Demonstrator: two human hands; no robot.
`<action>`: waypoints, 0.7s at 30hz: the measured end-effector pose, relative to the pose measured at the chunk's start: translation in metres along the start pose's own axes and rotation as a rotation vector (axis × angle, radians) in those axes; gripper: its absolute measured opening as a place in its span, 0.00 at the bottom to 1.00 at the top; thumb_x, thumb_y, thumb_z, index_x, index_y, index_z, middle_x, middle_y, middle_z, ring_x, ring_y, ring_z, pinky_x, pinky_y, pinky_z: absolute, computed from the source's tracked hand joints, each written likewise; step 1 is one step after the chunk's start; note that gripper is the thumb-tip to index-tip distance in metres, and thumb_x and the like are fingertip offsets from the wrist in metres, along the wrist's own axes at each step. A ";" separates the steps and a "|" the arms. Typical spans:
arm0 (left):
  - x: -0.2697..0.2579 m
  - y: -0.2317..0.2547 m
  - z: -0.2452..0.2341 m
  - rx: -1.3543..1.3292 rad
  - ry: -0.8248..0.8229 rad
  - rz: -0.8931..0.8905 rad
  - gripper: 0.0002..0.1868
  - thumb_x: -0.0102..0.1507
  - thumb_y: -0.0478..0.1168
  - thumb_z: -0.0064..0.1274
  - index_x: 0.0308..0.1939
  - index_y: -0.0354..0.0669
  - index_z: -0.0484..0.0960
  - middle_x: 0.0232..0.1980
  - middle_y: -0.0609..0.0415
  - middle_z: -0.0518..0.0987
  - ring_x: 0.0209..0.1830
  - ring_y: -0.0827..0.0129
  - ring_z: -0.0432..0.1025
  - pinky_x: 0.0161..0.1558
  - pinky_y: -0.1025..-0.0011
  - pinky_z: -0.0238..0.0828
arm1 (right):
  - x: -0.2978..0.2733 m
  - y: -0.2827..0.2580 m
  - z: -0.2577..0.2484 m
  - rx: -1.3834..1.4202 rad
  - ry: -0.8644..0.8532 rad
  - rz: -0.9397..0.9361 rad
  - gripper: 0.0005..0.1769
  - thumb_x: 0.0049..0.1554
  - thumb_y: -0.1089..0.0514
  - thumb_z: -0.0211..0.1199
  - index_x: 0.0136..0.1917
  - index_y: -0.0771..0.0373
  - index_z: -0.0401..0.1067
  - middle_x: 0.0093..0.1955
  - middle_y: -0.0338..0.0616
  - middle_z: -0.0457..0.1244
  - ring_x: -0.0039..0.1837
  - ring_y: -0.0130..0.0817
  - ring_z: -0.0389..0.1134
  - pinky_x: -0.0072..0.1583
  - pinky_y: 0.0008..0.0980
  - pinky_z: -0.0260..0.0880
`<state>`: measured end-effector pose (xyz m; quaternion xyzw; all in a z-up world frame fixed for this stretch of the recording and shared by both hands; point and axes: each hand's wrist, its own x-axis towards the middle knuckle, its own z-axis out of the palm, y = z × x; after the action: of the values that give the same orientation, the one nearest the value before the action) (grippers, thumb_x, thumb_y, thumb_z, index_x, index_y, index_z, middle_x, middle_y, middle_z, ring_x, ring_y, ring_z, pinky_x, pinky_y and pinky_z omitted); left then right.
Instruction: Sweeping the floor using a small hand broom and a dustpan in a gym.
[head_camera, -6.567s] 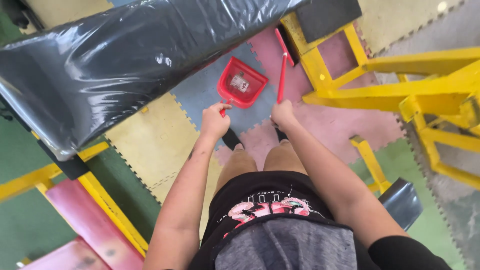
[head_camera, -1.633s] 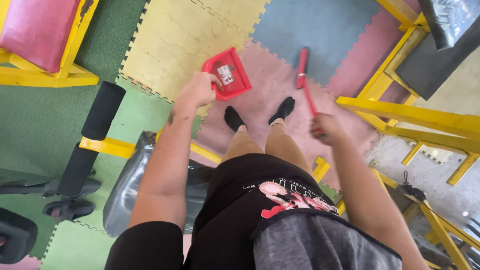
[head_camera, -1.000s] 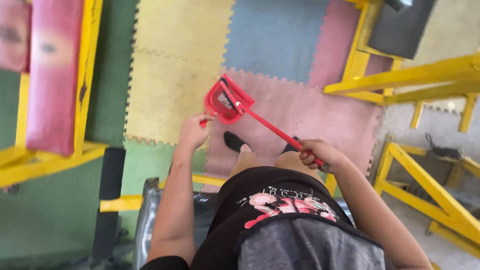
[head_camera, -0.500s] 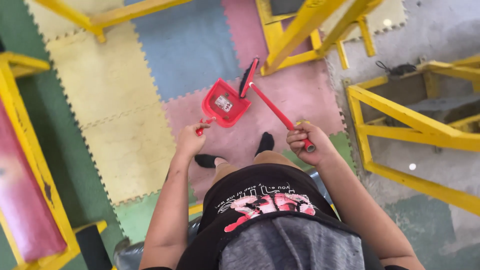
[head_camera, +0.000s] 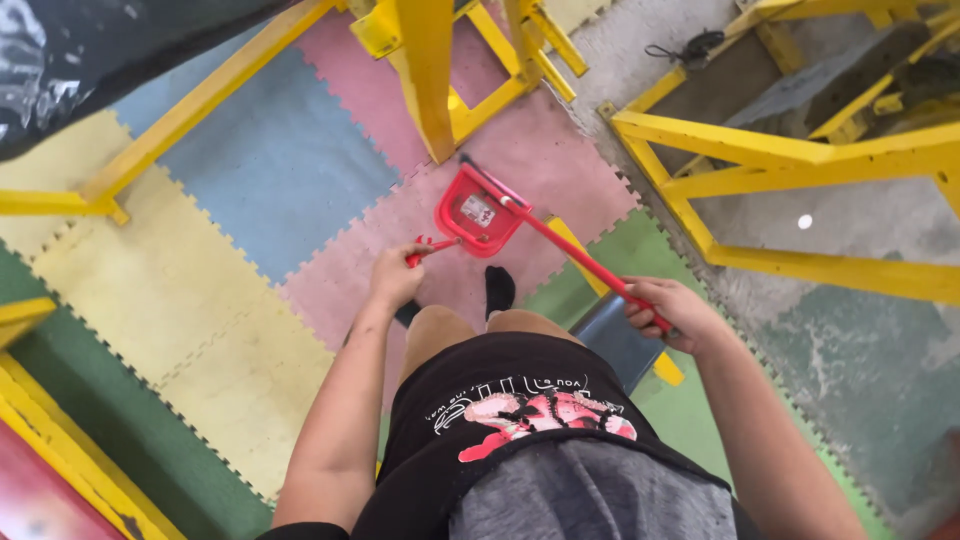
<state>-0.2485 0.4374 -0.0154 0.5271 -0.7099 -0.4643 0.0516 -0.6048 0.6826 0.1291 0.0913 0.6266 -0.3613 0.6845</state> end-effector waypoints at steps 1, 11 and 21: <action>0.009 0.005 0.004 0.010 -0.019 0.009 0.21 0.56 0.33 0.47 0.49 0.47 0.88 0.41 0.38 0.84 0.40 0.54 0.81 0.47 0.63 0.75 | 0.000 0.004 -0.015 0.022 0.008 0.000 0.21 0.61 0.60 0.51 0.67 0.60 0.68 0.35 0.35 0.54 0.30 0.19 0.52 0.29 0.20 0.50; 0.080 0.064 0.014 0.069 -0.188 0.179 0.22 0.54 0.30 0.46 0.49 0.44 0.87 0.44 0.38 0.83 0.46 0.50 0.80 0.51 0.60 0.74 | 0.065 0.054 -0.081 0.218 0.303 -0.097 0.03 0.64 0.62 0.50 0.47 0.62 0.63 0.33 0.34 0.53 0.31 0.21 0.51 0.30 0.23 0.48; 0.155 0.056 0.024 0.158 -0.220 0.369 0.16 0.54 0.30 0.53 0.44 0.39 0.87 0.46 0.39 0.84 0.51 0.48 0.78 0.57 0.60 0.73 | 0.249 0.058 0.103 -0.282 0.405 -0.130 0.06 0.57 0.65 0.51 0.43 0.69 0.67 0.30 0.49 0.60 0.28 0.39 0.61 0.28 0.39 0.58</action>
<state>-0.3693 0.3294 -0.0536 0.3370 -0.8298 -0.4445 0.0163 -0.4996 0.5701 -0.0999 0.0249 0.7998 -0.2880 0.5261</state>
